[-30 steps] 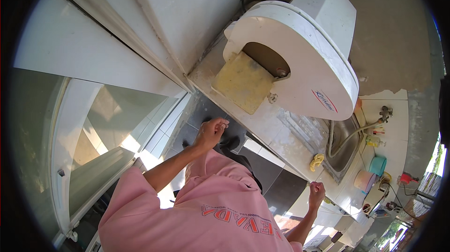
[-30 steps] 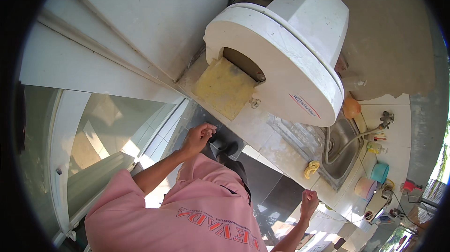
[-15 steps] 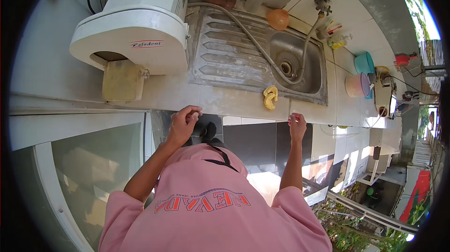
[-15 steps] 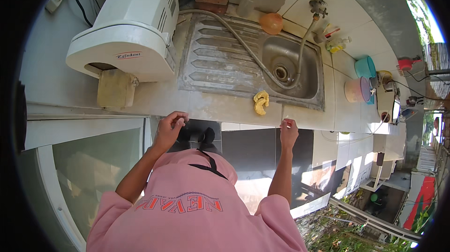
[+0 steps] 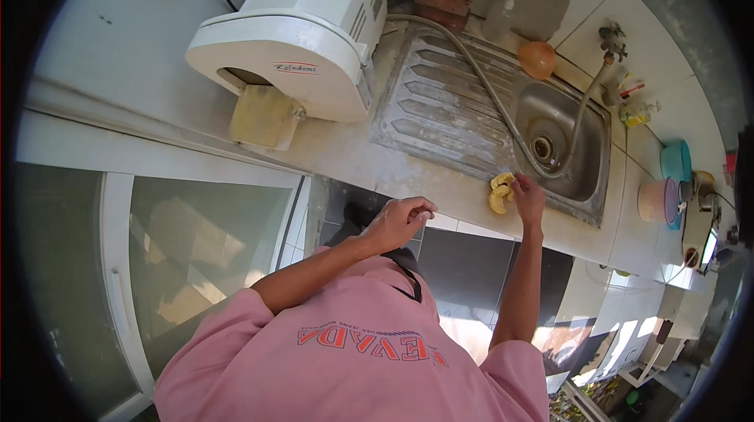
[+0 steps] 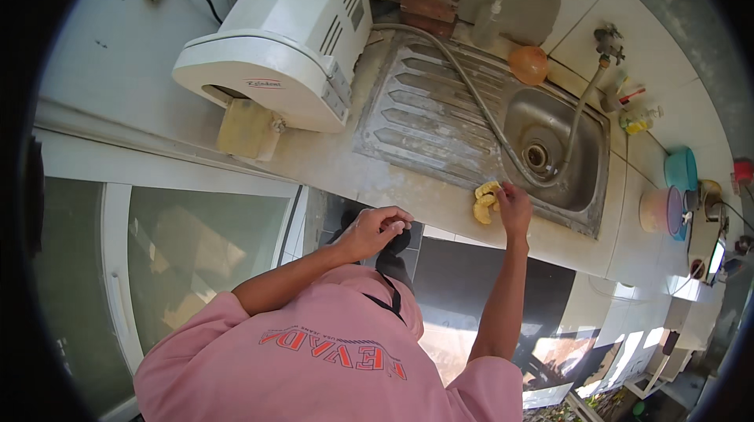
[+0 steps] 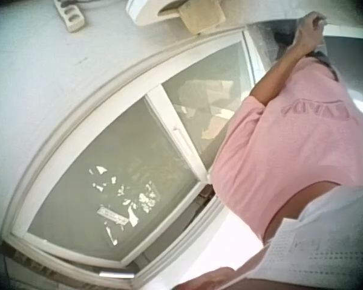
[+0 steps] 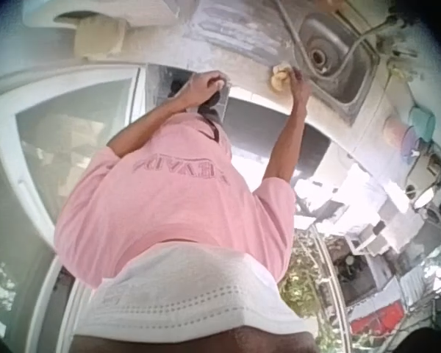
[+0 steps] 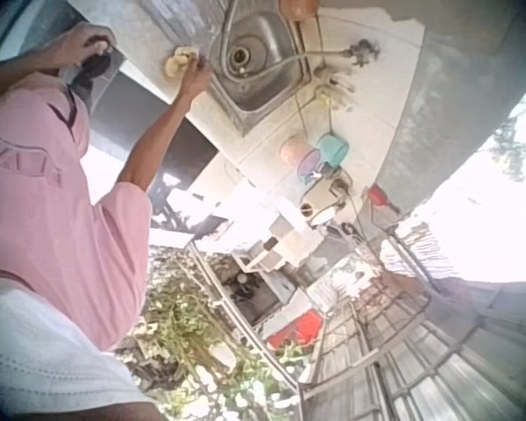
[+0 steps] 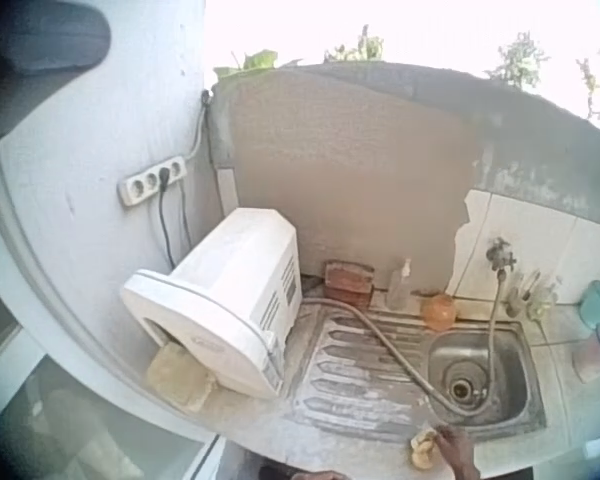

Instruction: The recorder is trimming a dental plaster model using a model trimmer machine.

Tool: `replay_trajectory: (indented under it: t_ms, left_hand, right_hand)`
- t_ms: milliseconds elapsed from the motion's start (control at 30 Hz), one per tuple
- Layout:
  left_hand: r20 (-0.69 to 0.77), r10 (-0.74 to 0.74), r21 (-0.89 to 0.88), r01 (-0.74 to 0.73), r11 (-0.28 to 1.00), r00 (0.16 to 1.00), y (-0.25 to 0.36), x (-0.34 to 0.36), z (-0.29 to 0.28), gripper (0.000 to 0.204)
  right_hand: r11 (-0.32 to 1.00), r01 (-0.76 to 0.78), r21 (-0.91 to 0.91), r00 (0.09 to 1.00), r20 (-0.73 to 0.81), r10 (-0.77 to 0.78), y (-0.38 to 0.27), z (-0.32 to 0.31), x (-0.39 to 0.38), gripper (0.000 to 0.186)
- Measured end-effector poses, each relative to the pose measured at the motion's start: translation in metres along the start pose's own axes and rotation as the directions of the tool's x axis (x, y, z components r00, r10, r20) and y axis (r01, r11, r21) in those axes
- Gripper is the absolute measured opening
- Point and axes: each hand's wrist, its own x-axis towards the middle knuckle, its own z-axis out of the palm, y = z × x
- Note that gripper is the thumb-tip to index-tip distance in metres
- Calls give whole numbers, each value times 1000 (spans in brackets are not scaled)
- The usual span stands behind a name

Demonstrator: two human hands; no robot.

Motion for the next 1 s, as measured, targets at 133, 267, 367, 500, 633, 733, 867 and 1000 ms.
replay_trajectory:
  t_ms: [133,267,367,500,633,733,867,1000]
  left_hand:
    - [-95,-15,42,19,999,995,-6,-13,-21,20]
    - [-226,-16,-18,12,1000,974,-4,-29,-48,20]
    - [-299,14,-61,-34,998,954,6,-42,-71,19]
    - [-426,158,95,-130,987,891,23,-64,-107,22]
    - [-509,496,505,-222,834,703,14,-83,-153,36]
    - [-529,542,545,-228,807,653,8,-89,-190,44]
    - [-524,538,592,-172,787,660,-3,-91,-233,40]
    - [-474,548,577,-227,785,689,-16,-84,-260,32]
  right_hand:
    - [999,-10,-39,999,43,12,-2,-7,6,23]
    - [996,-71,-48,990,-125,65,-45,-14,9,21]
    - [927,-4,375,998,-63,30,-101,-1,-4,17]
    - [798,-9,602,969,201,-141,-226,49,-53,20]
    - [773,-41,633,896,366,-252,-326,109,-92,19]
    - [819,-16,573,920,329,-212,-373,149,-103,17]
    - [876,16,482,938,296,-180,-408,173,-109,20]
    - [894,35,447,960,233,-154,-435,189,-109,21]
